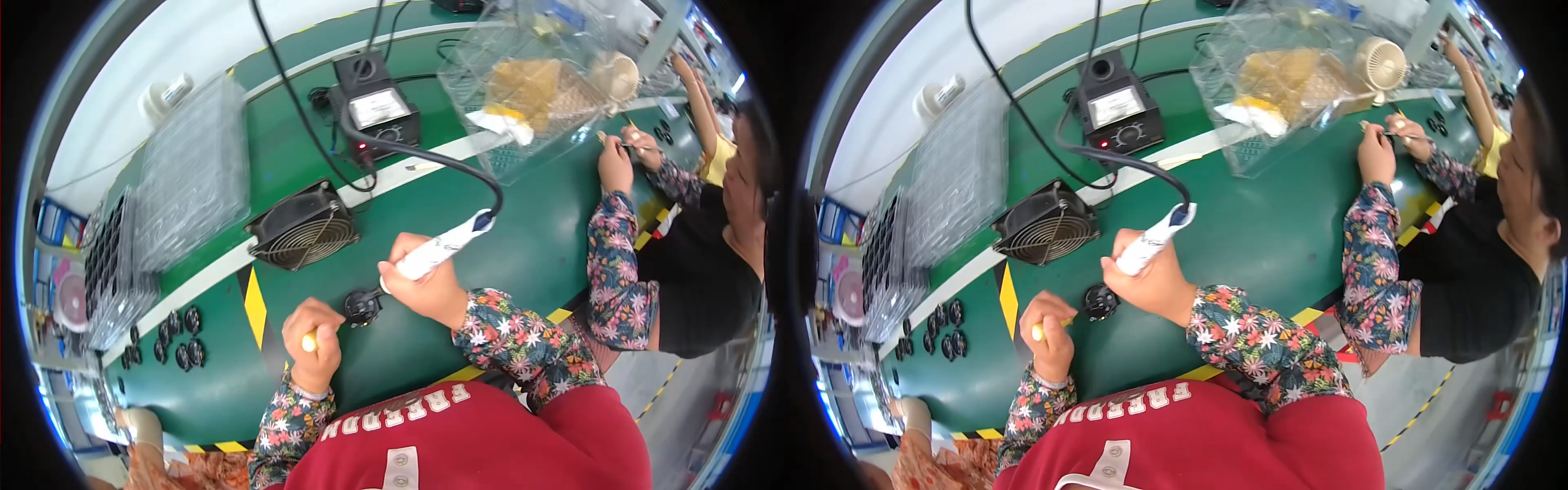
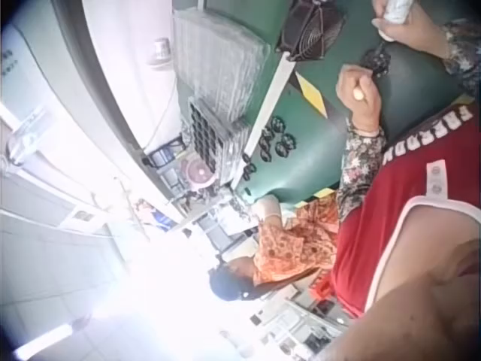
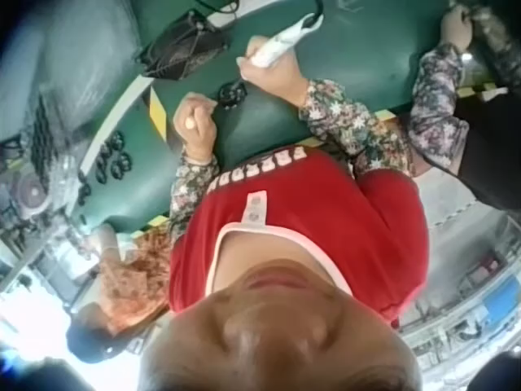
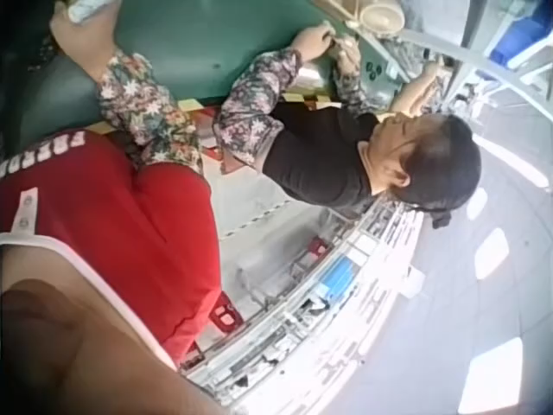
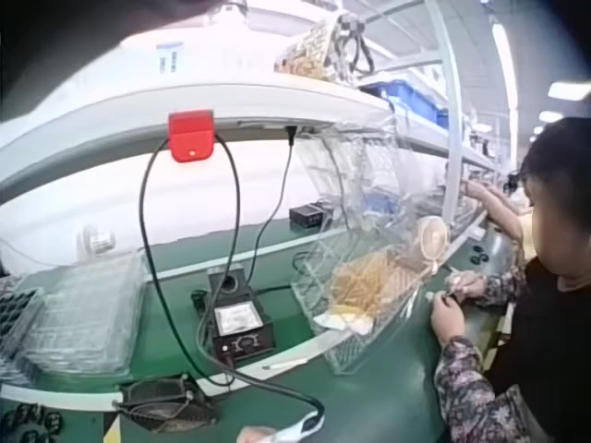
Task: The person solders small electronic components onto a plastic circular base using a soldering iron and solder wire.
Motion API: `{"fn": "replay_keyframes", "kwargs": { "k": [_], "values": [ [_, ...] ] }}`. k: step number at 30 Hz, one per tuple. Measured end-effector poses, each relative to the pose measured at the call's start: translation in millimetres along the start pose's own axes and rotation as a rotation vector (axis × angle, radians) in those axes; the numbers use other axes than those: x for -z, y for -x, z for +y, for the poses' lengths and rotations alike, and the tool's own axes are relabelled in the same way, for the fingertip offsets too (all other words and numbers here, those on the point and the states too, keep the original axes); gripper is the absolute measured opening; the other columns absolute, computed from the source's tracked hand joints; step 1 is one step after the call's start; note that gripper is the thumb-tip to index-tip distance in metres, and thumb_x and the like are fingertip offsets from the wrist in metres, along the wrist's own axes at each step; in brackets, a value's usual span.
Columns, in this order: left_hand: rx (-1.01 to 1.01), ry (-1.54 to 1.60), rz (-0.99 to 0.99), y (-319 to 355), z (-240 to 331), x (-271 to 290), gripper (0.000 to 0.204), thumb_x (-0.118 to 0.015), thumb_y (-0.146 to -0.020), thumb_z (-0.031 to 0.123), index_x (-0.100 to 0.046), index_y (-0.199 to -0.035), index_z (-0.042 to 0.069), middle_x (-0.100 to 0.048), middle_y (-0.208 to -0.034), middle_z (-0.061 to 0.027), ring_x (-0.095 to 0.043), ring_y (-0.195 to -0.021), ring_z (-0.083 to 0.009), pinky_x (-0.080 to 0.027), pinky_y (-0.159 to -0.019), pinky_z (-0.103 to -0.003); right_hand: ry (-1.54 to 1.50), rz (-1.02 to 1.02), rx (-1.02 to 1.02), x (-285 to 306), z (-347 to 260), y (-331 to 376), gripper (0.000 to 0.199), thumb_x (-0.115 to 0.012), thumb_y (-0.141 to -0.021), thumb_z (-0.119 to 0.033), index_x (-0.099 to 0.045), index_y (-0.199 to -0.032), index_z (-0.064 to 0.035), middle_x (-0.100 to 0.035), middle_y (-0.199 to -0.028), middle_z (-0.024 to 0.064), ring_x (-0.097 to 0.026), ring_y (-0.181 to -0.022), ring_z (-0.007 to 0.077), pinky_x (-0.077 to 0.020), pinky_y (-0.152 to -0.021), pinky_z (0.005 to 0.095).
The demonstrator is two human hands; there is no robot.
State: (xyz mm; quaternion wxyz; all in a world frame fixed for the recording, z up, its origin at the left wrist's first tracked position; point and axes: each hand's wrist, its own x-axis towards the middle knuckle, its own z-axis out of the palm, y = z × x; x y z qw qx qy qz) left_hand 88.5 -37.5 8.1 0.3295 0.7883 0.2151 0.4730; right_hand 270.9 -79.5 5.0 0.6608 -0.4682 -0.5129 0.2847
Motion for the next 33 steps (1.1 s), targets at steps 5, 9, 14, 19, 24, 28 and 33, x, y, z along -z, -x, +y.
{"fn": "replay_keyframes", "kwargs": {
  "k": [5, 9, 14, 19, 24, 28, 33],
  "values": [
    [0.035, -0.016, 0.013, -2, 4, -2, 0.026, -0.049, -0.085, 0.020, -0.048, -0.066, 0.003, -0.056, -0.060, -0.0105, -0.052, -0.050, -0.0216, -0.040, -0.047, -0.030, -0.038, 0.043, -0.014, 3, 4, 3, 0.020, -0.061, -0.075, 0.000, -0.045, -0.064, -0.0058, -0.048, -0.057, -0.0024, -0.043, -0.051, 0.0028, -0.0325, -0.046, 0.0203],
    [0.039, -0.020, -0.016, -1, 4, 0, 0.029, -0.046, -0.087, 0.023, -0.047, -0.066, 0.002, -0.055, -0.061, -0.0109, -0.051, -0.053, -0.0202, -0.040, -0.049, -0.029, -0.006, 0.028, -0.024, 3, -1, 2, 0.022, -0.061, -0.074, 0.001, -0.044, -0.062, -0.0059, -0.048, -0.056, -0.0017, -0.043, -0.051, 0.0038, -0.0320, -0.045, 0.0213],
    [0.064, -0.054, -0.024, 2, 5, 4, 0.031, -0.042, -0.089, 0.023, -0.046, -0.068, 0.002, -0.053, -0.062, -0.0112, -0.049, -0.056, -0.0188, -0.039, -0.051, -0.028, -0.063, 0.027, -0.057, -3, -2, 0, 0.024, -0.063, -0.073, 0.000, -0.043, -0.060, -0.0064, -0.044, -0.054, -0.0019, -0.040, -0.048, 0.0049, -0.0291, -0.044, 0.0229],
    [0.058, -0.059, 0.010, 0, 5, 1, 0.028, -0.045, -0.086, 0.024, -0.047, -0.066, 0.003, -0.056, -0.060, -0.0114, -0.053, -0.051, -0.0228, -0.040, -0.048, -0.031, -0.020, 0.058, -0.036, -1, -5, -1, 0.025, -0.063, -0.071, -0.001, -0.042, -0.059, -0.0065, -0.043, -0.054, -0.0007, -0.039, -0.048, 0.0074, -0.0284, -0.044, 0.0247],
    [0.062, -0.079, -0.013, 1, 4, 0, 0.033, -0.039, -0.090, 0.026, -0.045, -0.068, 0.002, -0.053, -0.063, -0.0117, -0.048, -0.057, -0.0191, -0.039, -0.052, -0.028, 0.003, 0.062, -0.003, 0, -4, -2, 0.025, -0.063, -0.071, -0.002, -0.042, -0.058, -0.0066, -0.041, -0.053, -0.0004, -0.038, -0.047, 0.0084, -0.0277, -0.044, 0.0255],
    [0.087, -0.073, -0.010, 3, 4, -1, 0.033, -0.038, -0.090, 0.025, -0.044, -0.069, 0.001, -0.052, -0.063, -0.0122, -0.048, -0.057, -0.0189, -0.039, -0.052, -0.028, -0.028, 0.068, -0.007, 0, -4, -2, 0.026, -0.063, -0.072, -0.002, -0.041, -0.058, -0.0067, -0.040, -0.052, -0.0009, -0.036, -0.046, 0.0077, -0.0261, -0.042, 0.0256],
    [0.103, -0.070, 0.019, 3, 4, 0, 0.029, -0.041, -0.088, 0.022, -0.045, -0.068, 0.002, -0.053, -0.062, -0.0125, -0.049, -0.055, -0.0206, -0.039, -0.050, -0.029, -0.060, 0.065, 0.013, -1, -6, -4, 0.026, -0.063, -0.071, -0.001, -0.041, -0.058, -0.0063, -0.038, -0.053, -0.0021, -0.034, -0.046, 0.0059, -0.0251, -0.042, 0.0247]
  ]
}}
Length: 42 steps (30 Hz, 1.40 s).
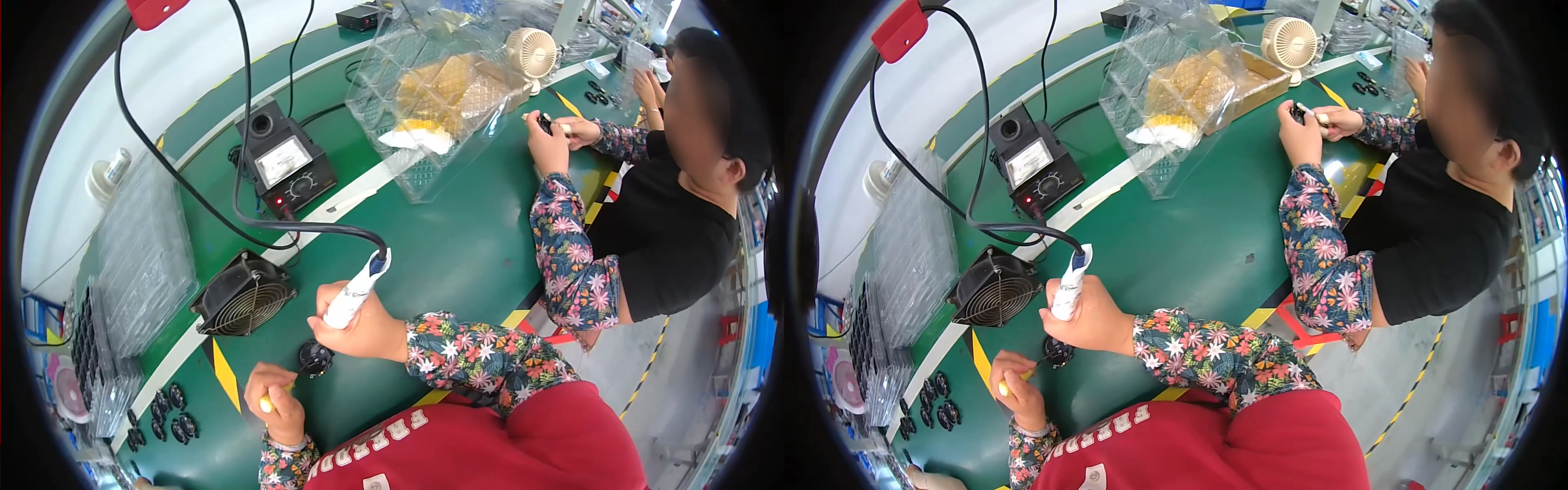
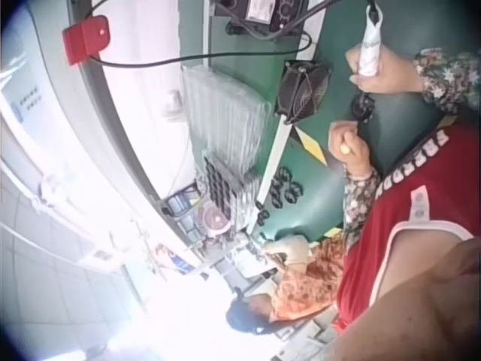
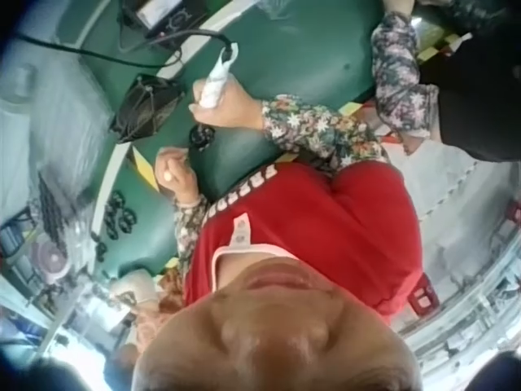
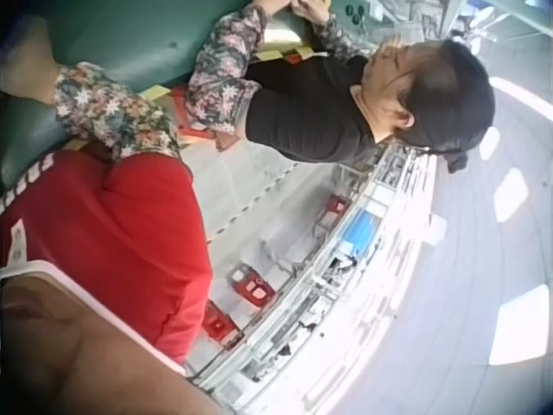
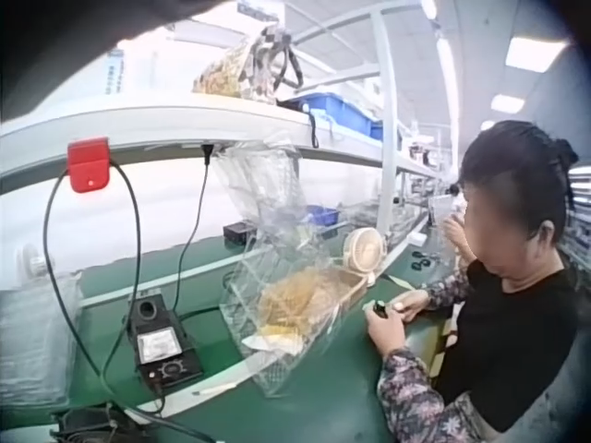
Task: The person solders small electronic components onto a plastic circular base using a soldering iron and solder wire.
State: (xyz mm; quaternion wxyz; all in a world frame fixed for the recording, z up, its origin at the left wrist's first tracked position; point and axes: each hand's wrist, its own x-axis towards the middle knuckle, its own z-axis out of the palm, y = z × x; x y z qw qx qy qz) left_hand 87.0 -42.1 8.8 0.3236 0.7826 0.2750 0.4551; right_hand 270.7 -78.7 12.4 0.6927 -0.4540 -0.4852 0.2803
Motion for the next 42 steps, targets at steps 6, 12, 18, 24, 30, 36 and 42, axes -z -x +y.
{"fn": "replay_keyframes", "kwargs": {
  "k": [6, 12, 18, 24, 30, 36, 42],
  "values": [
    [-0.018, -0.017, -0.026, 0.5, -2.5, 2.1, 0.030, -0.038, -0.090, 0.022, -0.044, -0.069, 0.002, -0.052, -0.064, -0.0119, -0.047, -0.056, -0.0177, -0.038, -0.050, -0.027, 0.029, 0.007, 0.015, -1.0, 2.5, 1.4, 0.026, -0.063, -0.071, -0.001, -0.041, -0.058, -0.0063, -0.039, -0.053, -0.0016, -0.034, -0.046, 0.0063, -0.0252, -0.042, 0.0249],
    [-0.054, -0.054, -0.044, -0.4, 1.6, 1.3, 0.032, -0.037, -0.091, 0.023, -0.044, -0.068, 0.001, -0.053, -0.064, -0.0122, -0.048, -0.055, -0.0177, -0.038, -0.048, -0.026, 0.021, 0.016, 0.010, -3.2, 3.8, 3.6, 0.027, -0.063, -0.071, -0.001, -0.040, -0.058, -0.0062, -0.039, -0.053, -0.0013, -0.035, -0.046, 0.0062, -0.0251, -0.042, 0.0251],
    [-0.035, -0.039, -0.046, -1.8, -0.8, -1.2, 0.031, -0.039, -0.090, 0.022, -0.045, -0.068, 0.001, -0.052, -0.063, -0.0119, -0.049, -0.055, -0.0185, -0.039, -0.049, -0.027, 0.025, 0.013, -0.003, 0.9, 5.7, 2.5, 0.025, -0.063, -0.071, -0.001, -0.041, -0.058, -0.0061, -0.040, -0.052, -0.0014, -0.035, -0.046, 0.0063, -0.0254, -0.042, 0.0251],
    [-0.037, -0.025, -0.038, -1.8, 0.5, 1.2, 0.030, -0.040, -0.089, 0.022, -0.045, -0.067, 0.001, -0.052, -0.063, -0.0119, -0.049, -0.056, -0.0189, -0.039, -0.050, -0.028, 0.055, 0.008, 0.011, -0.7, 2.5, 1.1, 0.025, -0.063, -0.071, -0.002, -0.042, -0.058, -0.0066, -0.040, -0.052, -0.0008, -0.036, -0.045, 0.0070, -0.0260, -0.042, 0.0256],
    [-0.045, -0.019, -0.006, -3.5, 2.4, 0.2, 0.028, -0.046, -0.086, 0.023, -0.045, -0.066, 0.003, -0.055, -0.060, -0.0116, -0.052, -0.051, -0.0228, -0.039, -0.047, -0.031, 0.011, 0.010, -0.005, -2.0, 2.2, 1.2, 0.025, -0.063, -0.070, -0.001, -0.041, -0.058, -0.0068, -0.039, -0.052, -0.0010, -0.035, -0.045, 0.0074, -0.0255, -0.042, 0.0259],
    [-0.015, -0.019, -0.046, -0.3, 3.8, 2.2, 0.030, -0.040, -0.088, 0.022, -0.044, -0.066, 0.001, -0.052, -0.063, -0.0119, -0.049, -0.057, -0.0195, -0.040, -0.052, -0.029, 0.027, 0.009, 0.007, -2.0, 1.9, 4.1, 0.025, -0.063, -0.071, -0.001, -0.041, -0.059, -0.0068, -0.038, -0.053, -0.0010, -0.035, -0.046, 0.0072, -0.0251, -0.042, 0.0259],
    [-0.015, -0.012, -0.051, -1.7, 1.8, -1.7, 0.030, -0.040, -0.088, 0.021, -0.044, -0.066, 0.002, -0.052, -0.063, -0.0119, -0.048, -0.057, -0.0193, -0.039, -0.051, -0.029, 0.047, 0.007, 0.006, 1.2, 2.8, 2.0, 0.026, -0.063, -0.072, -0.002, -0.041, -0.059, -0.0069, -0.038, -0.054, -0.0013, -0.035, -0.046, 0.0071, -0.0255, -0.043, 0.0255]
  ]
}}
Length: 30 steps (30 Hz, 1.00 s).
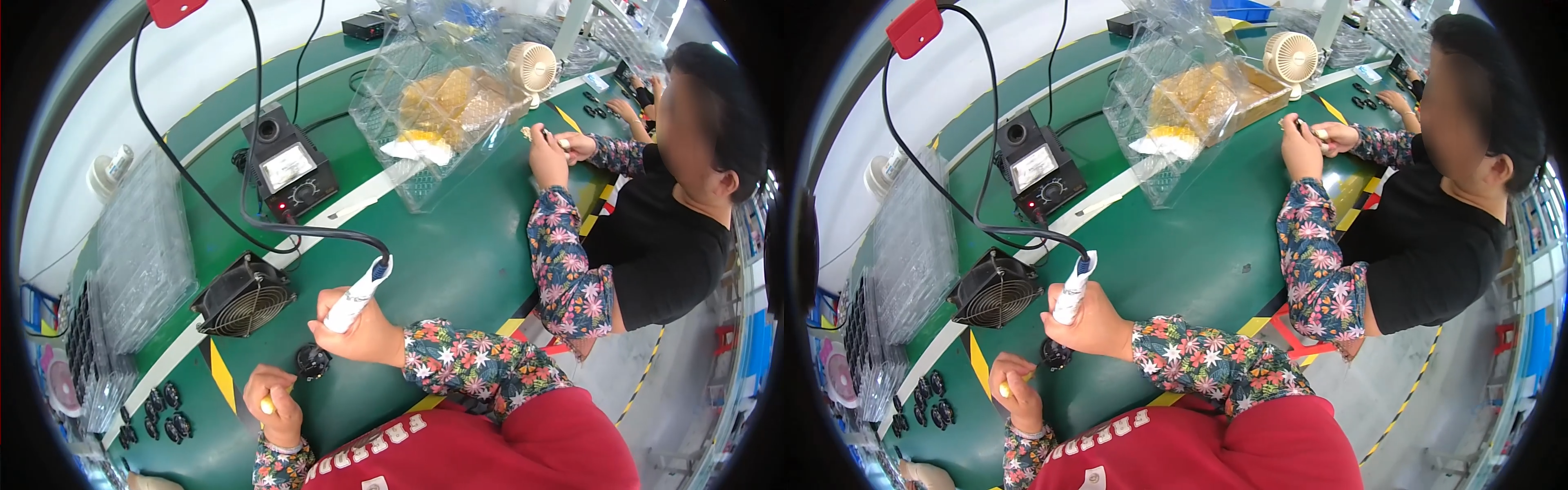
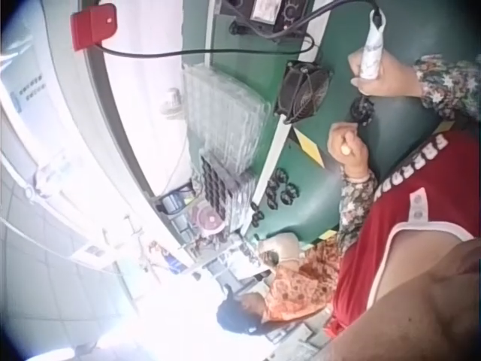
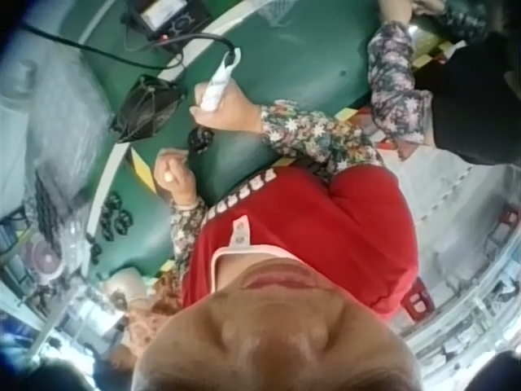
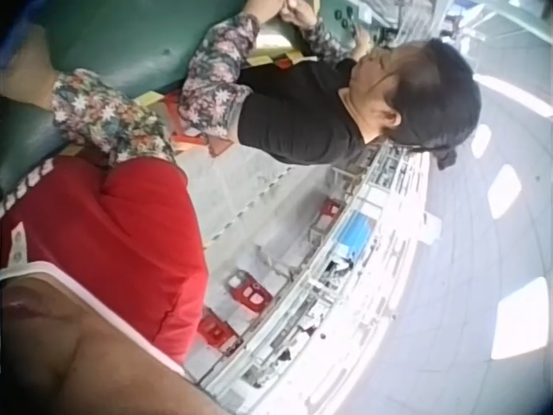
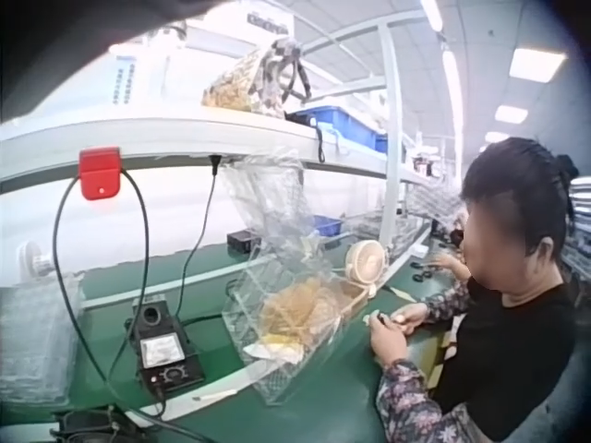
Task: The person solders small electronic components onto a plastic circular base using a soldering iron and solder wire.
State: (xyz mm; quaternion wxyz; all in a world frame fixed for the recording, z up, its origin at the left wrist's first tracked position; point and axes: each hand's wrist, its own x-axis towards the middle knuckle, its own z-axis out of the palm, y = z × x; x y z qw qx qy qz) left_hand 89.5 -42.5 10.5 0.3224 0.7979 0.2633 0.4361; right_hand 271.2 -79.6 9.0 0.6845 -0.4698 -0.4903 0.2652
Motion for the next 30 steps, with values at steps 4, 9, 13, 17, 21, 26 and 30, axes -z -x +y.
{"fn": "replay_keyframes", "kwargs": {
  "k": [4, 9, 13, 17, 21, 26, 30],
  "values": [
    [0.000, -0.032, 0.014, -1, 1, 0, 0.030, -0.040, -0.088, 0.022, -0.043, -0.066, 0.002, -0.052, -0.063, -0.0117, -0.048, -0.057, -0.0190, -0.038, -0.050, -0.028, -0.018, 0.001, 0.000, -1, 0, -3, 0.026, -0.064, -0.071, -0.003, -0.041, -0.059, -0.0065, -0.039, -0.054, -0.0008, -0.036, -0.047, 0.0079, -0.0262, -0.043, 0.0261],
    [-0.056, -0.059, 0.033, -1, 0, 3, 0.029, -0.044, -0.087, 0.024, -0.045, -0.066, 0.003, -0.054, -0.060, -0.0111, -0.052, -0.052, -0.0245, -0.039, -0.048, -0.033, 0.022, 0.006, 0.026, -7, 2, 0, 0.025, -0.063, -0.072, -0.003, -0.042, -0.060, -0.0067, -0.040, -0.053, -0.0007, -0.037, -0.047, 0.0078, -0.0271, -0.044, 0.0259],
    [-0.032, -0.062, 0.043, 3, 1, 4, 0.029, -0.045, -0.087, 0.024, -0.045, -0.066, 0.003, -0.055, -0.060, -0.0107, -0.051, -0.051, -0.0246, -0.038, -0.049, -0.033, -0.008, 0.009, -0.003, -7, 2, 1, 0.025, -0.063, -0.072, -0.003, -0.042, -0.059, -0.0064, -0.040, -0.053, -0.0015, -0.036, -0.048, 0.0064, -0.0269, -0.044, 0.0247],
    [-0.031, -0.075, 0.033, 4, 4, 0, 0.029, -0.044, -0.087, 0.023, -0.045, -0.066, 0.003, -0.055, -0.060, -0.0108, -0.051, -0.052, -0.0248, -0.038, -0.049, -0.034, -0.036, 0.019, 0.002, -4, 3, 1, 0.025, -0.063, -0.073, -0.003, -0.042, -0.059, -0.0064, -0.040, -0.054, -0.0020, -0.036, -0.048, 0.0058, -0.0268, -0.044, 0.0245],
    [-0.026, -0.040, 0.008, 9, 1, 0, 0.032, -0.041, -0.089, 0.024, -0.043, -0.066, 0.001, -0.050, -0.062, -0.0119, -0.047, -0.058, -0.0205, -0.038, -0.054, -0.030, -0.044, 0.024, 0.011, -3, 2, 0, 0.024, -0.062, -0.074, -0.002, -0.042, -0.060, -0.0059, -0.039, -0.054, -0.0023, -0.035, -0.048, 0.0054, -0.0261, -0.044, 0.0242],
    [-0.066, -0.038, 0.025, 10, -3, -1, 0.031, -0.041, -0.088, 0.023, -0.042, -0.065, 0.002, -0.049, -0.062, -0.0115, -0.046, -0.058, -0.0207, -0.038, -0.055, -0.030, -0.053, 0.059, -0.012, -1, 2, -2, 0.023, -0.062, -0.070, -0.006, -0.041, -0.061, -0.0043, -0.041, -0.051, 0.0046, -0.038, -0.046, 0.0143, -0.0328, -0.045, 0.0301],
    [-0.050, -0.057, 0.030, 5, -1, -1, 0.028, -0.042, -0.086, 0.019, -0.043, -0.065, 0.001, -0.048, -0.061, -0.0116, -0.045, -0.057, -0.0201, -0.037, -0.053, -0.030, -0.029, 0.058, 0.024, 0, 4, -3, 0.023, -0.062, -0.072, -0.005, -0.042, -0.061, -0.0055, -0.040, -0.052, 0.0022, -0.037, -0.047, 0.0112, -0.0306, -0.045, 0.0279]
  ]
}}
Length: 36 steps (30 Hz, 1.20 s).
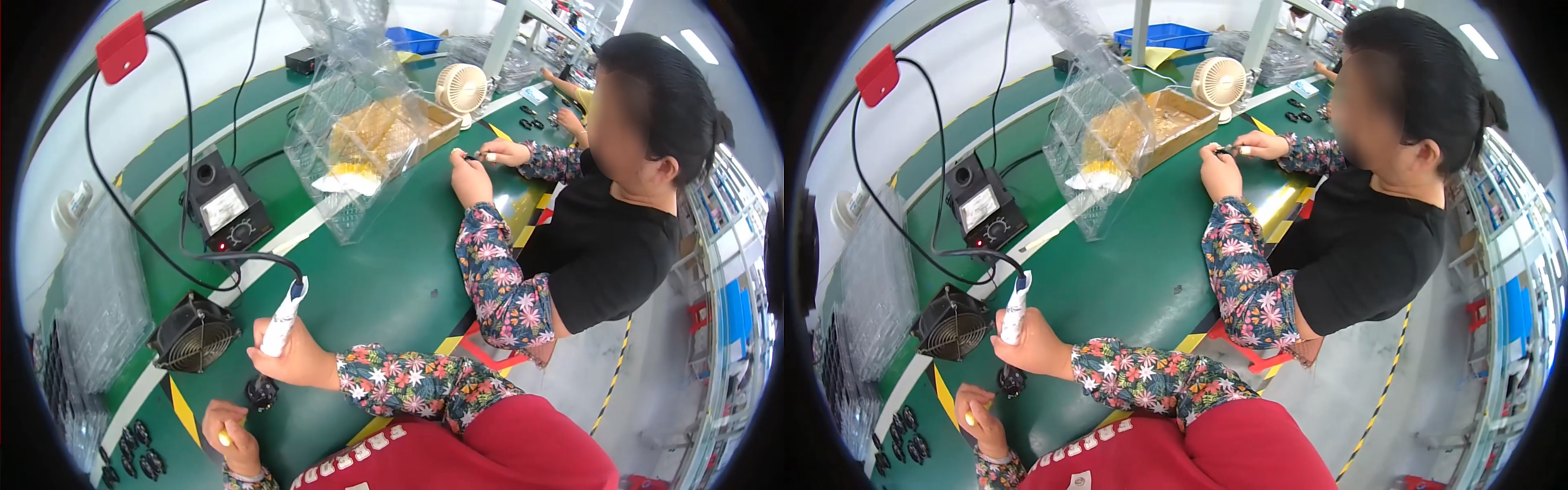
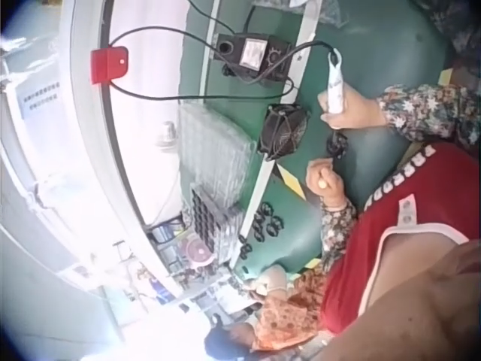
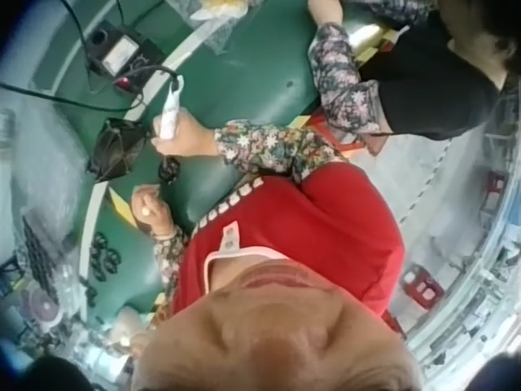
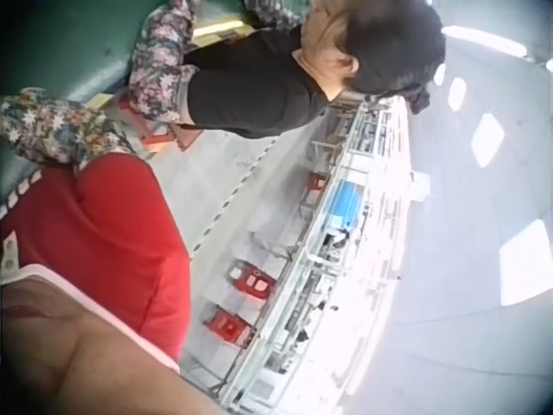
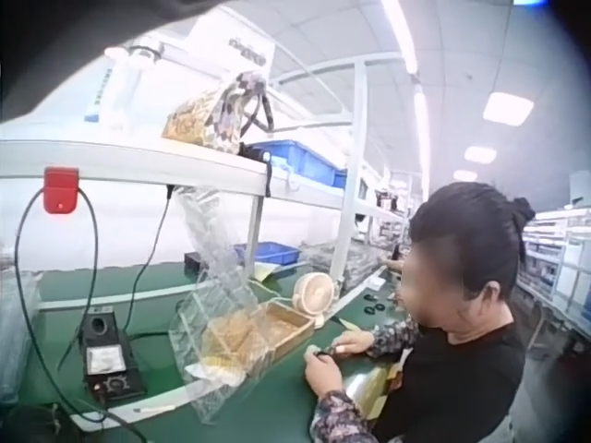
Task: The person solders small electronic components onto a plastic circular base using a soldering iron and solder wire.
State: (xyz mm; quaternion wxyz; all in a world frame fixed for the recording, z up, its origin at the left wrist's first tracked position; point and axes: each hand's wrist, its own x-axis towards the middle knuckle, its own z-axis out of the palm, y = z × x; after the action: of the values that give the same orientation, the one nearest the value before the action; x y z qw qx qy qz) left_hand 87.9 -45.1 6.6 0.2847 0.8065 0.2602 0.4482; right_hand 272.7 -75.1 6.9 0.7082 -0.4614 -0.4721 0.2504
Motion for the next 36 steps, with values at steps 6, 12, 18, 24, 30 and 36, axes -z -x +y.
{"fn": "replay_keyframes", "kwargs": {
  "k": [6, 12, 18, 24, 30, 36],
  "values": [
    [0.003, 0.042, -0.022, -3, 0, 9, 0.023, -0.052, -0.081, 0.017, -0.054, -0.064, 0.002, -0.055, -0.062, -0.0111, -0.053, -0.054, -0.0262, -0.041, -0.051, -0.034, 0.098, -0.051, 0.107, -4, 8, 7, 0.021, -0.063, -0.076, -0.006, -0.045, -0.066, -0.0078, -0.044, -0.057, -0.0018, -0.042, -0.052, 0.0075, -0.0349, -0.046, 0.0254],
    [-0.071, 0.029, -0.050, -2, -8, 5, 0.015, -0.055, -0.079, 0.011, -0.052, -0.066, 0.005, -0.053, -0.062, -0.0095, -0.052, -0.053, -0.0264, -0.041, -0.049, -0.034, 0.019, -0.021, -0.044, 4, -3, 13, 0.016, -0.060, -0.076, 0.000, -0.046, -0.073, -0.0067, -0.044, -0.068, -0.0003, -0.042, -0.062, 0.0084, -0.0357, -0.056, 0.0235],
    [-0.086, 0.089, 0.016, -4, -3, 7, 0.021, -0.058, -0.079, 0.013, -0.046, -0.064, 0.005, -0.044, -0.061, -0.0079, -0.046, -0.051, -0.0267, -0.037, -0.048, -0.035, -0.086, -0.008, -0.106, 8, 2, 7, 0.014, -0.054, -0.075, 0.001, -0.042, -0.070, -0.0059, -0.043, -0.067, 0.0013, -0.040, -0.062, 0.0087, -0.0332, -0.056, 0.0230],
    [-0.081, 0.086, 0.016, -5, -4, 12, 0.021, -0.058, -0.079, 0.014, -0.046, -0.064, 0.005, -0.044, -0.060, -0.0075, -0.046, -0.051, -0.0265, -0.038, -0.048, -0.035, -0.139, -0.021, -0.095, 2, 0, 5, 0.014, -0.052, -0.076, 0.000, -0.041, -0.070, -0.0059, -0.043, -0.065, 0.0025, -0.040, -0.060, 0.0096, -0.0323, -0.056, 0.0221],
    [-0.089, 0.109, -0.043, -11, -8, 4, 0.020, -0.059, -0.078, 0.014, -0.047, -0.065, 0.005, -0.046, -0.061, -0.0085, -0.048, -0.053, -0.0275, -0.039, -0.048, -0.036, -0.062, 0.031, -0.089, 9, -1, 7, 0.011, -0.053, -0.076, 0.000, -0.044, -0.072, -0.0051, -0.045, -0.066, 0.0020, -0.041, -0.061, 0.0094, -0.0332, -0.055, 0.0224],
    [-0.037, 0.058, -0.084, -4, -11, 10, 0.018, -0.055, -0.079, 0.014, -0.051, -0.064, 0.004, -0.053, -0.062, -0.0095, -0.053, -0.054, -0.0252, -0.041, -0.051, -0.034, -0.013, 0.002, -0.158, 3, 4, 8, 0.013, -0.059, -0.076, -0.005, -0.048, -0.068, -0.0066, -0.048, -0.065, -0.0015, -0.043, -0.058, 0.0061, -0.0345, -0.052, 0.0217]
  ]
}}
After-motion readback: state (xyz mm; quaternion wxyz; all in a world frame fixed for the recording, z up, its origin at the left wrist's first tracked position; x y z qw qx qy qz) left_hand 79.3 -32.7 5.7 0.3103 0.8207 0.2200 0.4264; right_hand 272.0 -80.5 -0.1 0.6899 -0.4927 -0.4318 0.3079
